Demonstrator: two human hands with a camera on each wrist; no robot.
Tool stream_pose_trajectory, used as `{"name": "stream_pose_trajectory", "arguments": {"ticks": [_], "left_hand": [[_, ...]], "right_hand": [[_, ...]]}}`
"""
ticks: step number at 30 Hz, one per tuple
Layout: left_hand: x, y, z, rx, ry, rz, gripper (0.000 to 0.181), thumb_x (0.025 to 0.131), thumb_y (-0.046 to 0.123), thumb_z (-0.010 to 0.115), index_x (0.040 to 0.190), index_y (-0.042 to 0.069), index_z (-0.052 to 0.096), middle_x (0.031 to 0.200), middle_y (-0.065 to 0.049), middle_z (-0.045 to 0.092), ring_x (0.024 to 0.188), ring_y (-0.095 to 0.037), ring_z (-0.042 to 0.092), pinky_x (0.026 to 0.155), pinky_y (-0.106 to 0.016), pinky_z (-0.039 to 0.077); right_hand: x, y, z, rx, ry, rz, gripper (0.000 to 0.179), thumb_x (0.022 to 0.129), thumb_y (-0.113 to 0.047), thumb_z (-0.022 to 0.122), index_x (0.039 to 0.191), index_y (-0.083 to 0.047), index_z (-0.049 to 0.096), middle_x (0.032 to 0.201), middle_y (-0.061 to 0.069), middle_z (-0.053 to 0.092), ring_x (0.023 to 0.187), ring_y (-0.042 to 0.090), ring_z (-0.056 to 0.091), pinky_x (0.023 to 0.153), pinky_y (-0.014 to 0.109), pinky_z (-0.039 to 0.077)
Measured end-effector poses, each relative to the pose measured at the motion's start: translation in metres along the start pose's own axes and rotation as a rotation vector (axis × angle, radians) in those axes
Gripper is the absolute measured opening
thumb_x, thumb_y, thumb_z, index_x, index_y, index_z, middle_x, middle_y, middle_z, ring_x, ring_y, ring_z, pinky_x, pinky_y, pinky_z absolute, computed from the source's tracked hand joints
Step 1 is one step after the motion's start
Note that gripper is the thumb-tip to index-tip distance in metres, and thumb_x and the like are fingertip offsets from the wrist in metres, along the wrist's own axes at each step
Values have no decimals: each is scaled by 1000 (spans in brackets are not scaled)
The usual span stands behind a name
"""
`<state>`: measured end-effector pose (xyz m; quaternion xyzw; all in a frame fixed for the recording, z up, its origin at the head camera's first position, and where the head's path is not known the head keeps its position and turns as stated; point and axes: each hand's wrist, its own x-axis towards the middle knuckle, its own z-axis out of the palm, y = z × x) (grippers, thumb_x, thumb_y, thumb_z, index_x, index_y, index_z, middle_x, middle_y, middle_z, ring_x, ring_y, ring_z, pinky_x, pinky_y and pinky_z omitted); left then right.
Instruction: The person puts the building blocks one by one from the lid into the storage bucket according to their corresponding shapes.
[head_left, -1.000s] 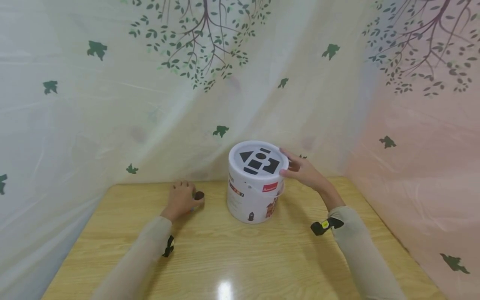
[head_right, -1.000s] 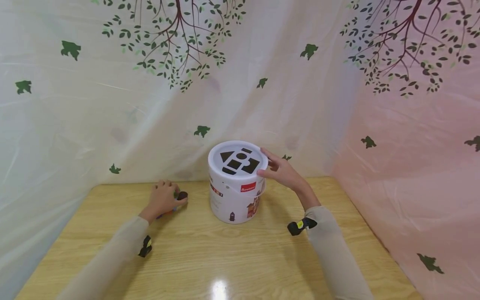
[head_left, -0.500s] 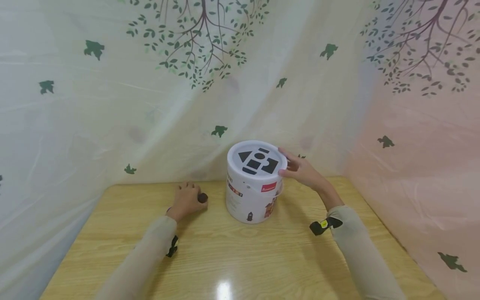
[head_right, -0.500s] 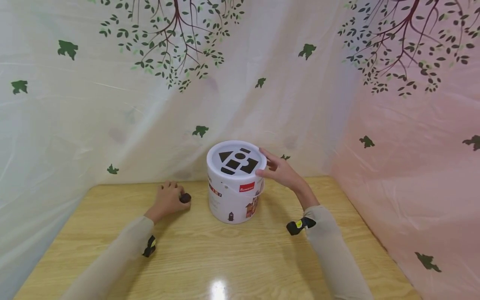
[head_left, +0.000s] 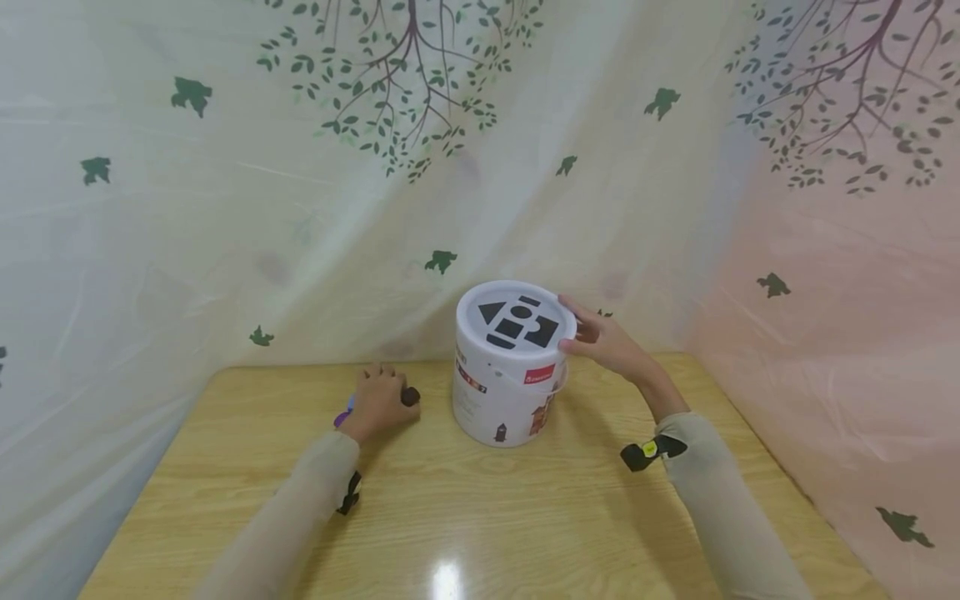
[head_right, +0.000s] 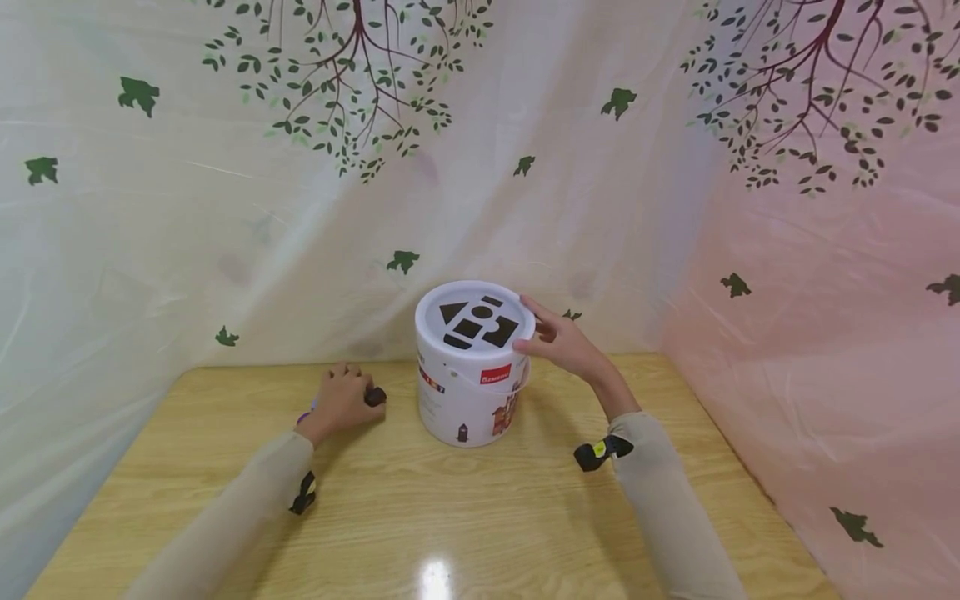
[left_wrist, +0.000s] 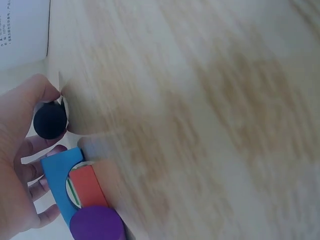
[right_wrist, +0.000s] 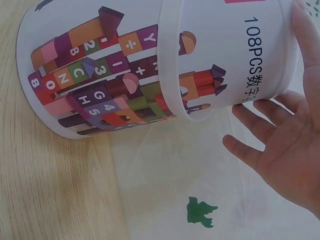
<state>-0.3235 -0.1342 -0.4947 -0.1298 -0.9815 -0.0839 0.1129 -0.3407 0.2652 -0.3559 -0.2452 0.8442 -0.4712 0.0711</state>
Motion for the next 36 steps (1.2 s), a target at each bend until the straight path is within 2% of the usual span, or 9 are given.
{"name": "stream_pose_trajectory", "arguments": {"ticks": [7, 12, 16, 19, 26, 36], "left_hand": [[0, -2, 0, 0, -3, -10, 33, 82, 40, 72, 90, 8, 67, 93, -11, 63, 94, -31, 49, 88, -54, 39], [-2, -1, -12, -75, -24, -25, 38, 86, 38, 75, 105, 5, 72, 104, -14, 68, 102, -35, 51, 95, -60, 39], [-4, -1, -21, -122, -30, -37, 40, 87, 38, 76, 109, 5, 72, 110, -15, 68, 105, -36, 53, 95, -60, 39], [-5, -1, -27, -149, 2, -37, 41, 85, 38, 78, 110, 5, 73, 109, -16, 69, 105, -36, 54, 93, -59, 41], [-2, 4, -52, -209, 143, -2, 40, 83, 34, 82, 108, 4, 73, 107, -16, 70, 105, -39, 54, 89, -58, 43], [22, 18, -103, -322, 235, -26, 43, 87, 36, 78, 117, 7, 72, 113, -13, 72, 112, -37, 54, 99, -59, 38]], "right_hand": [[-1, 1, 0, 4, 0, -2, 86, 96, -30, 72, 164, -27, 20, 170, 5, 22, 147, 45, 38, 112, 61, 38], [-1, 1, -1, -1, 6, 0, 85, 96, -31, 71, 164, -26, 20, 170, 6, 22, 147, 45, 38, 112, 61, 38], [-1, 1, 0, 1, 6, 2, 86, 96, -31, 72, 164, -26, 20, 170, 6, 23, 147, 44, 39, 112, 61, 38], [-1, 1, 0, 9, 4, 0, 86, 96, -30, 72, 164, -25, 20, 170, 6, 23, 147, 45, 39, 112, 61, 39], [-2, 0, -1, 7, -2, 1, 86, 95, -31, 72, 164, -26, 20, 170, 7, 23, 147, 45, 38, 112, 60, 39], [-1, 2, -1, 9, -1, -7, 86, 96, -30, 72, 164, -26, 19, 171, 7, 21, 148, 45, 37, 112, 61, 38]]}}
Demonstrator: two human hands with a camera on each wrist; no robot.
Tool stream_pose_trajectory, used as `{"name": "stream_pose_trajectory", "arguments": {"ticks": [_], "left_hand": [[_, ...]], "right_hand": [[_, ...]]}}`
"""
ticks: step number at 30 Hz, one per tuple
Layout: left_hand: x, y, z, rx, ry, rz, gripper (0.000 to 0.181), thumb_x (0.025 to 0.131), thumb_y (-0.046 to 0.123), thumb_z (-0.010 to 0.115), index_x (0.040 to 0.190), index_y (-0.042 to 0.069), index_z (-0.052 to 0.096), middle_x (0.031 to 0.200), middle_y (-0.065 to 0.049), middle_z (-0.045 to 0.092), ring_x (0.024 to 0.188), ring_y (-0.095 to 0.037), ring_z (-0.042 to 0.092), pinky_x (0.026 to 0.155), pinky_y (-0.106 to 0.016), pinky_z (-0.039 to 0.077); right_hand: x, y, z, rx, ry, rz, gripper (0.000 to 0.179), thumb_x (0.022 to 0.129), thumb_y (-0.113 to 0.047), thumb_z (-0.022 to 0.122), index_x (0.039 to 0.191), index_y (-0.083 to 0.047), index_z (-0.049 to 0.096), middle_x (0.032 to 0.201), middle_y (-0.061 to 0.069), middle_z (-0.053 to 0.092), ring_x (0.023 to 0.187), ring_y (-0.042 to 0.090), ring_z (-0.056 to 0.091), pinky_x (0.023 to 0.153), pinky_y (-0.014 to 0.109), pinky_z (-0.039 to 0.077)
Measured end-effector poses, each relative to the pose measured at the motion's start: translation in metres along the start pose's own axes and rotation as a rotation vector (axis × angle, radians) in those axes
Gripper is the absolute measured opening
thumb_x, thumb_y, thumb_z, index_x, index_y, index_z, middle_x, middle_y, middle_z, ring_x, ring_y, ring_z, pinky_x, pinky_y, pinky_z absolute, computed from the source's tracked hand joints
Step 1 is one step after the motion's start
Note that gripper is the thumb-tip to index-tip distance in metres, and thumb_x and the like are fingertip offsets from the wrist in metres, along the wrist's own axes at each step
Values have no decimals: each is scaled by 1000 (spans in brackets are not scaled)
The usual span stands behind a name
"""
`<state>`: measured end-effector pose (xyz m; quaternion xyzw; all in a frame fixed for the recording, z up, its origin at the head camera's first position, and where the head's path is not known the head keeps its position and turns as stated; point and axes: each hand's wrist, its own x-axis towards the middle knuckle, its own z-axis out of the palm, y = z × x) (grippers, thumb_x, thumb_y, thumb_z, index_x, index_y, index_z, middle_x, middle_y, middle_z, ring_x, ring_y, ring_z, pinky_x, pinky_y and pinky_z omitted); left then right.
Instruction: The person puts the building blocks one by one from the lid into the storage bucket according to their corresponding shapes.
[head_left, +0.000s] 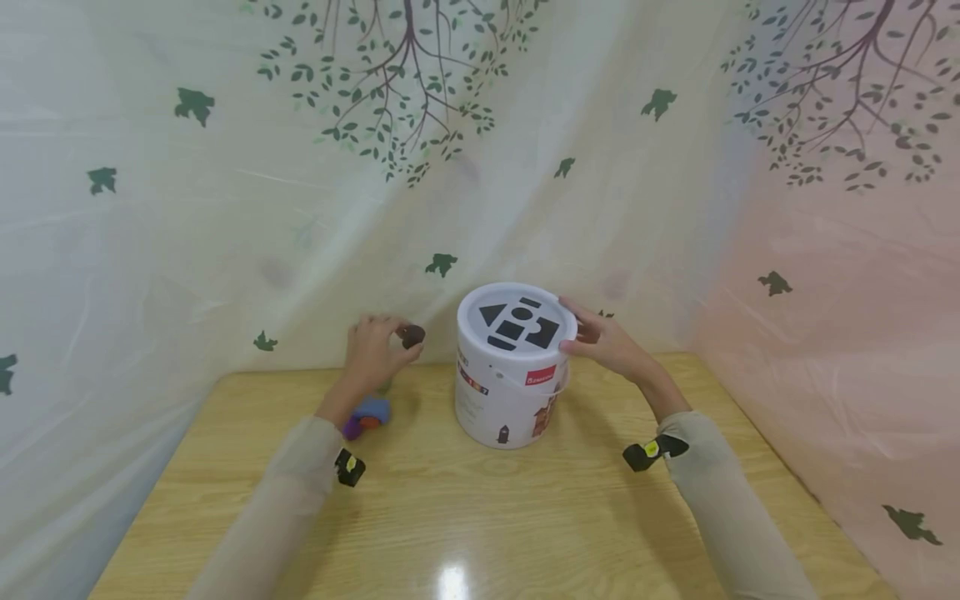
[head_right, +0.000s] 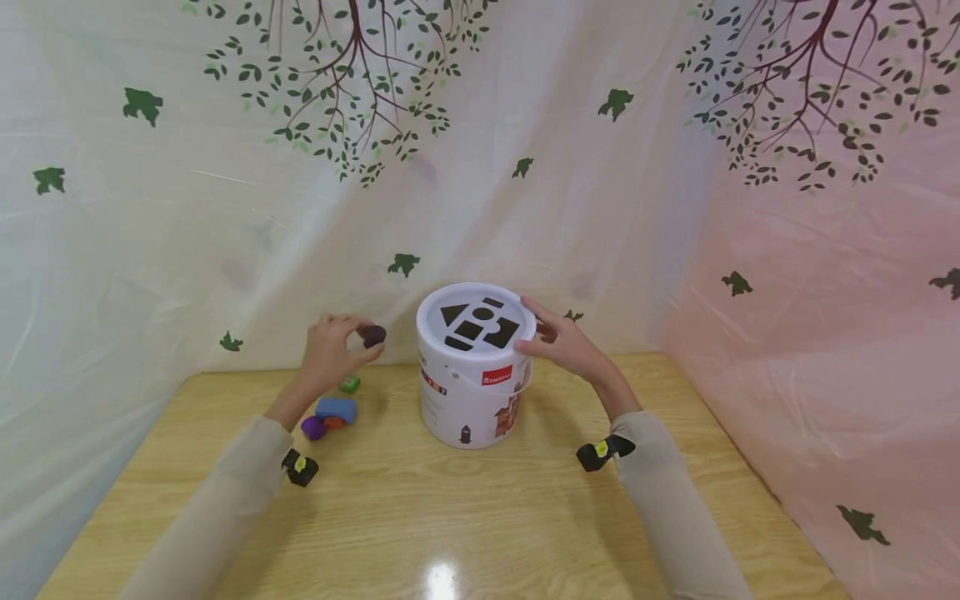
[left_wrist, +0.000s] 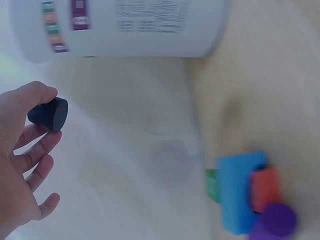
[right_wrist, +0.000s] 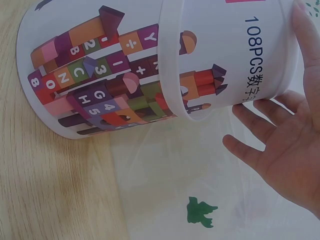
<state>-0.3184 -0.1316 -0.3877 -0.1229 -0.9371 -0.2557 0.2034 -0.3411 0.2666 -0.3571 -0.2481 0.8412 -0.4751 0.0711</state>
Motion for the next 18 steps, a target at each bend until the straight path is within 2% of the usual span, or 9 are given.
{"name": "stream_pose_trajectory", "arguments": {"ticks": [4, 8, 13, 18], "left_hand": [[14, 16, -14, -30, 54, 5, 45, 88, 37, 77, 121, 7, 71, 117, -14, 71, 113, -35, 53, 102, -58, 38], [28, 34, -23, -64, 104, 48, 44, 89, 34, 78, 121, 5, 70, 117, -15, 70, 110, -35, 53, 98, -56, 40], [43, 60, -24, -107, 147, 108, 41, 88, 31, 78, 118, 4, 71, 113, -14, 71, 109, -34, 55, 97, -52, 41], [53, 89, -18, -133, 127, 119, 41, 90, 34, 76, 120, 7, 70, 112, -10, 71, 111, -31, 55, 100, -50, 41]], "right_hand": [[0, 0, 0, -2, 1, 0, 86, 96, -31, 72, 164, -26, 19, 171, 7, 20, 148, 46, 36, 112, 61, 38], [0, 1, 0, -2, 0, -2, 86, 96, -30, 71, 164, -26, 19, 171, 7, 20, 147, 46, 37, 112, 61, 38], [0, 1, 0, -3, 0, -7, 86, 96, -29, 71, 164, -25, 18, 171, 7, 20, 147, 46, 37, 112, 60, 39], [1, 1, 0, -8, 0, -5, 86, 96, -29, 71, 164, -25, 18, 170, 7, 21, 147, 46, 37, 112, 61, 38]]}}
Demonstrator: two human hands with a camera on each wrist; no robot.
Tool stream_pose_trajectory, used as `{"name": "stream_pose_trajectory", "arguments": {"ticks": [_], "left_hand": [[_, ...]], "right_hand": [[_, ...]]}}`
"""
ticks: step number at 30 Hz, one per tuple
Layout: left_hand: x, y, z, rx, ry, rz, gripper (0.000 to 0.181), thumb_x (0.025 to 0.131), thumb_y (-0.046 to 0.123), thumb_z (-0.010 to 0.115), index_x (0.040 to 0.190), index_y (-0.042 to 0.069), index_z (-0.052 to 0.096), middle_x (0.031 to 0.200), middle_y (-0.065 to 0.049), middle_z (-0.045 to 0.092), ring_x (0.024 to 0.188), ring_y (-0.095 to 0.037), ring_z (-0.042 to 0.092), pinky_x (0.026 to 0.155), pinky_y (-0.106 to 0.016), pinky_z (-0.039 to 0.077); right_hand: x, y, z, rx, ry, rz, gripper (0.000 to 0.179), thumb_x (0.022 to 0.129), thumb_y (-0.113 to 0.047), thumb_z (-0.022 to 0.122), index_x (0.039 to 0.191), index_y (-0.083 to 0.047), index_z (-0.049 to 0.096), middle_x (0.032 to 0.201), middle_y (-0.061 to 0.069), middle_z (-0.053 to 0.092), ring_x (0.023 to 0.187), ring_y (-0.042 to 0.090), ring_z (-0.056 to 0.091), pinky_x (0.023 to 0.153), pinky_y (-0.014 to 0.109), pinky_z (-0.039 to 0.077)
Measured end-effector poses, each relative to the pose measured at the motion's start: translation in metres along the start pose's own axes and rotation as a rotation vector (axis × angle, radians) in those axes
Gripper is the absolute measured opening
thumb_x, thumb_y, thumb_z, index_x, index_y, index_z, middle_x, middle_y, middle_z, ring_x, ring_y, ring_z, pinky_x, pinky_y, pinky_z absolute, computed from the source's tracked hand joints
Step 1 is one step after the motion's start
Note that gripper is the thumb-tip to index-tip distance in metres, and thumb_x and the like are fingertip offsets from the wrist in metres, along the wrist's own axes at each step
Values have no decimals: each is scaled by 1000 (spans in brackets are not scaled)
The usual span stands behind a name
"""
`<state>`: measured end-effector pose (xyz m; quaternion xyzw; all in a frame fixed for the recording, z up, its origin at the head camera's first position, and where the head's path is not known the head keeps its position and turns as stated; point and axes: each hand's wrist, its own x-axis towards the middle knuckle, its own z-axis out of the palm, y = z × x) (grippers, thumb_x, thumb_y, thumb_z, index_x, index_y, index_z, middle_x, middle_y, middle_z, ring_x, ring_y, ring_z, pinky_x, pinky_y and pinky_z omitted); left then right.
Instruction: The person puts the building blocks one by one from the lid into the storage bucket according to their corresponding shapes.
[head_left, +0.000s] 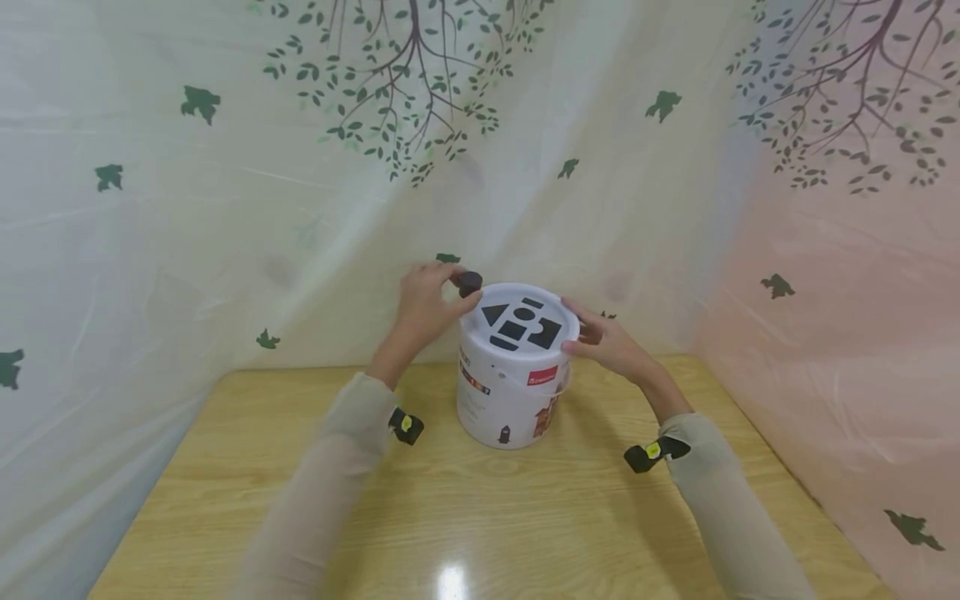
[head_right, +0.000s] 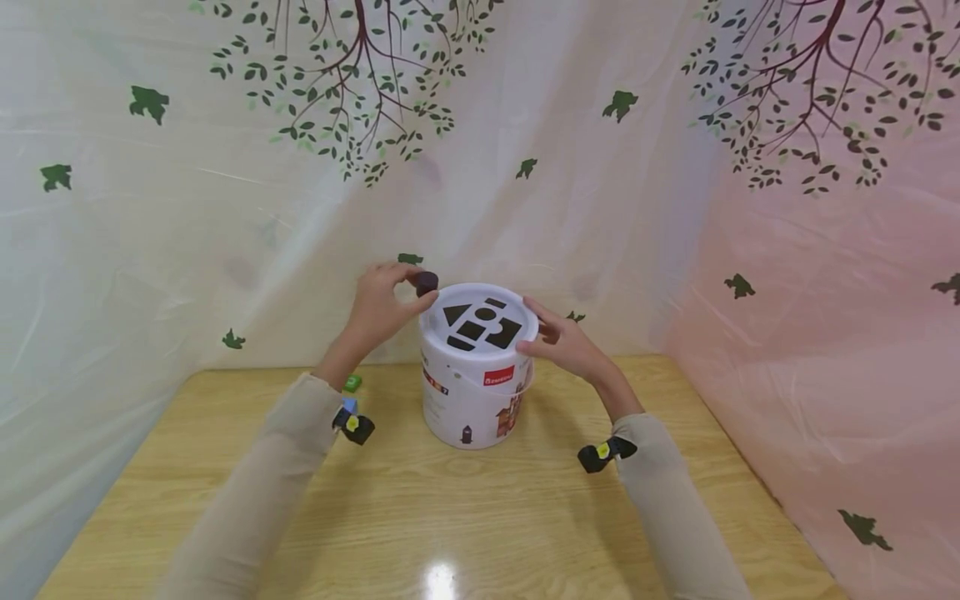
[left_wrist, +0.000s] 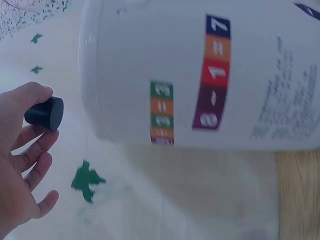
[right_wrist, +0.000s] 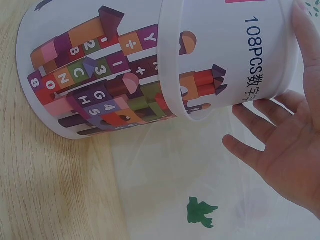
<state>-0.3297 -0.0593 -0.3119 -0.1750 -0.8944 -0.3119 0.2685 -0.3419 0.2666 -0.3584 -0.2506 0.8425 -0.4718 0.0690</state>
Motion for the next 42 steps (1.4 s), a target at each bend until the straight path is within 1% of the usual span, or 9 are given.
{"name": "stream_pose_trajectory", "arguments": {"ticks": [7, 11, 14, 17, 20, 24, 31, 36, 42], "left_hand": [[12, 28, 22, -28, -58, 15, 40, 91, 34, 75, 122, 9, 69, 116, -8, 71, 112, -27, 53, 101, -47, 42], [16, 33, 34, -61, -98, 26, 39, 91, 33, 76, 121, 10, 69, 114, -7, 71, 110, -26, 54, 101, -46, 43], [16, 35, 42, -79, -144, -3, 40, 92, 35, 75, 124, 11, 68, 114, -5, 70, 112, -25, 53, 102, -47, 41], [16, 36, 47, -59, -193, -40, 44, 93, 40, 74, 128, 14, 67, 117, -5, 67, 115, -24, 51, 102, -46, 42], [15, 37, 51, -26, -222, -49, 47, 92, 43, 74, 131, 17, 66, 119, -5, 66, 116, -24, 51, 100, -45, 44], [18, 38, 54, 16, -236, -25, 48, 92, 46, 74, 132, 20, 67, 121, -5, 66, 116, -25, 51, 99, -45, 44], [22, 38, 59, 82, -268, -31, 54, 91, 52, 72, 136, 25, 65, 130, -5, 59, 122, -26, 44, 103, -46, 37], [22, 39, 61, 143, -262, -19, 55, 91, 55, 70, 138, 27, 64, 131, -5, 57, 122, -26, 42, 106, -49, 34], [22, 40, 62, 159, -262, -13, 54, 92, 55, 69, 138, 27, 65, 130, -5, 57, 121, -27, 42, 105, -49, 33]], "right_hand": [[-1, -3, 1, -4, 0, 18, 86, 96, -32, 71, 164, -26, 19, 170, 7, 23, 148, 45, 37, 112, 61, 39], [-1, -3, 2, -3, -5, 26, 85, 97, -32, 70, 164, -28, 19, 170, 8, 23, 148, 45, 36, 112, 61, 39], [-1, -3, 2, 4, -10, 22, 84, 97, -32, 70, 164, -29, 19, 170, 8, 24, 148, 45, 37, 112, 61, 39], [-1, -3, 4, 7, -14, 17, 85, 97, -32, 70, 164, -29, 18, 169, 9, 24, 147, 45, 38, 112, 61, 40], [-2, -3, 5, 6, -17, 18, 85, 97, -32, 70, 164, -29, 18, 169, 9, 24, 146, 46, 39, 111, 61, 40], [-3, -4, 5, 13, -17, 15, 84, 97, -31, 70, 164, -29, 19, 169, 9, 25, 146, 46, 40, 110, 61, 41], [-4, -5, 4, 13, -17, 0, 83, 98, -29, 69, 164, -27, 19, 169, 9, 25, 146, 47, 39, 110, 62, 41], [-4, -3, 2, 11, -15, -7, 83, 98, -29, 69, 164, -27, 18, 170, 9, 24, 146, 48, 38, 110, 62, 40], [-3, -1, 1, 0, -7, -4, 83, 98, -30, 68, 164, -27, 18, 170, 9, 24, 147, 48, 37, 111, 63, 39]]}}
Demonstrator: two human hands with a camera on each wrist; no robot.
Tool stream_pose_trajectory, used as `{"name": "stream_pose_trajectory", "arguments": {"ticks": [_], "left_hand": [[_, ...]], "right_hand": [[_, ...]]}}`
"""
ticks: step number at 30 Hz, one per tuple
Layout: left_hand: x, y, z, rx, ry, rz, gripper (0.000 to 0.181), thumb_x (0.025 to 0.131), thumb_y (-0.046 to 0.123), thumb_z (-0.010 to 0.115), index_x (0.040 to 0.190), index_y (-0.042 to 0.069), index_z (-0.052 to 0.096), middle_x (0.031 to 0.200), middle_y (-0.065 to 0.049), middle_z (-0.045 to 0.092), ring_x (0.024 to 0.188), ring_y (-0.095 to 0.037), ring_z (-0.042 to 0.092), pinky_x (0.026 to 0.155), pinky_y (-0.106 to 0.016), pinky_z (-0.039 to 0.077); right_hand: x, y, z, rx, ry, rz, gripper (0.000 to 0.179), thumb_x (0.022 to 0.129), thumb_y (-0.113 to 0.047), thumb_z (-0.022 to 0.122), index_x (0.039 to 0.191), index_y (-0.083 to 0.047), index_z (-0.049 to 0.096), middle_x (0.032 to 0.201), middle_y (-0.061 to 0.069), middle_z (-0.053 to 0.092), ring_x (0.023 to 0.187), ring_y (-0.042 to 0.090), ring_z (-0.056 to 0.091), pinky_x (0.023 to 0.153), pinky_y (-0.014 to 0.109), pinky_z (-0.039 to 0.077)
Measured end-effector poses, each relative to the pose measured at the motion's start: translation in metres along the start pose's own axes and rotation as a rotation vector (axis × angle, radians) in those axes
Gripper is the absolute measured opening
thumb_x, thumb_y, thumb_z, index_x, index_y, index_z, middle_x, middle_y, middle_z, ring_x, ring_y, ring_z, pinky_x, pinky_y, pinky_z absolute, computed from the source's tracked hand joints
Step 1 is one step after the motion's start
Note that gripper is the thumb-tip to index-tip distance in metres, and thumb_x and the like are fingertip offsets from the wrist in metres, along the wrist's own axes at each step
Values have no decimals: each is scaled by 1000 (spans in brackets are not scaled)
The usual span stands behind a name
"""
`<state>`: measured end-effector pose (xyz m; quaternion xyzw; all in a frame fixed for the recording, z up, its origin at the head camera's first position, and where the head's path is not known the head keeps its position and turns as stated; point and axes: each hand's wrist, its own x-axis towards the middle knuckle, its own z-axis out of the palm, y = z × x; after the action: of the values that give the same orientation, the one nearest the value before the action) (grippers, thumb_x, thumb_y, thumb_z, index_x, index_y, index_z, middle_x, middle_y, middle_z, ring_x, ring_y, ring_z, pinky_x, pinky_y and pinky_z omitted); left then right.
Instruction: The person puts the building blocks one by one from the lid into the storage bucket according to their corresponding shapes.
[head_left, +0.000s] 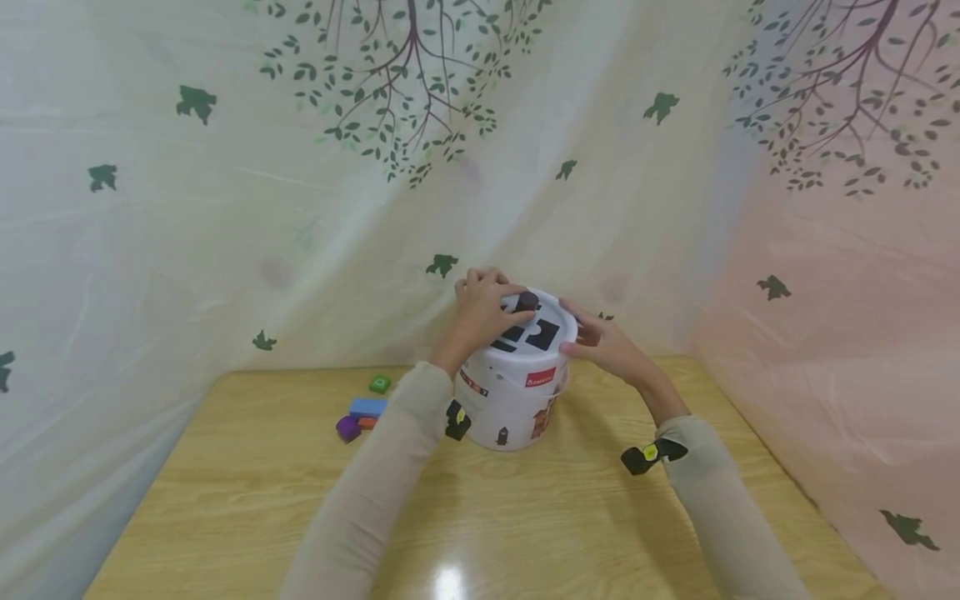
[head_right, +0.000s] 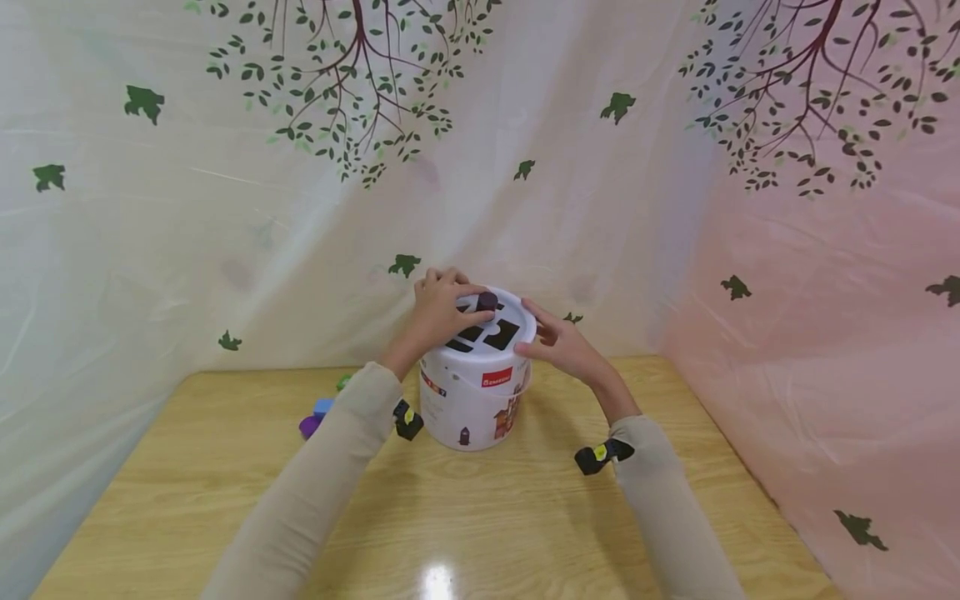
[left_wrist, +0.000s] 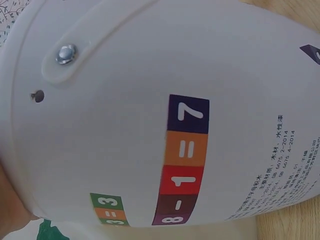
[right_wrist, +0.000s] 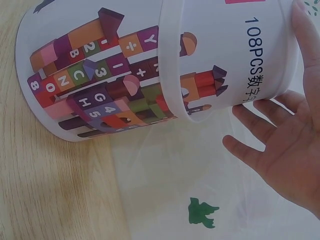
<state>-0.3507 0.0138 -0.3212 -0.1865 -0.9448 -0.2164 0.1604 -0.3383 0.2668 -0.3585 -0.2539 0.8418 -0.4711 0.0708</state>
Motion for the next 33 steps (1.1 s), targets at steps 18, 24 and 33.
{"name": "stream_pose_trajectory", "arguments": {"ticks": [18, 24, 33], "left_hand": [[-1, 2, 0, 2, -34, -21, 56, 90, 53, 72, 139, 27, 63, 126, -6, 58, 120, -27, 41, 102, -47, 35], [-2, 2, -1, 16, -31, -34, 54, 91, 53, 71, 138, 27, 64, 127, -6, 58, 119, -27, 43, 101, -46, 36], [-4, 3, 2, -47, 46, -68, 49, 93, 49, 70, 134, 23, 66, 127, -8, 60, 120, -27, 44, 102, -47, 37]], "right_hand": [[-1, -2, 0, 17, 5, -3, 83, 98, -30, 68, 164, -26, 18, 171, 6, 21, 148, 47, 36, 110, 62, 40], [0, -1, 0, 16, 2, -2, 84, 98, -30, 68, 164, -25, 16, 171, 6, 21, 148, 47, 35, 111, 63, 39], [0, 0, -1, 28, -3, -8, 85, 98, -29, 68, 165, -22, 16, 170, 9, 22, 148, 48, 35, 112, 63, 38]]}}
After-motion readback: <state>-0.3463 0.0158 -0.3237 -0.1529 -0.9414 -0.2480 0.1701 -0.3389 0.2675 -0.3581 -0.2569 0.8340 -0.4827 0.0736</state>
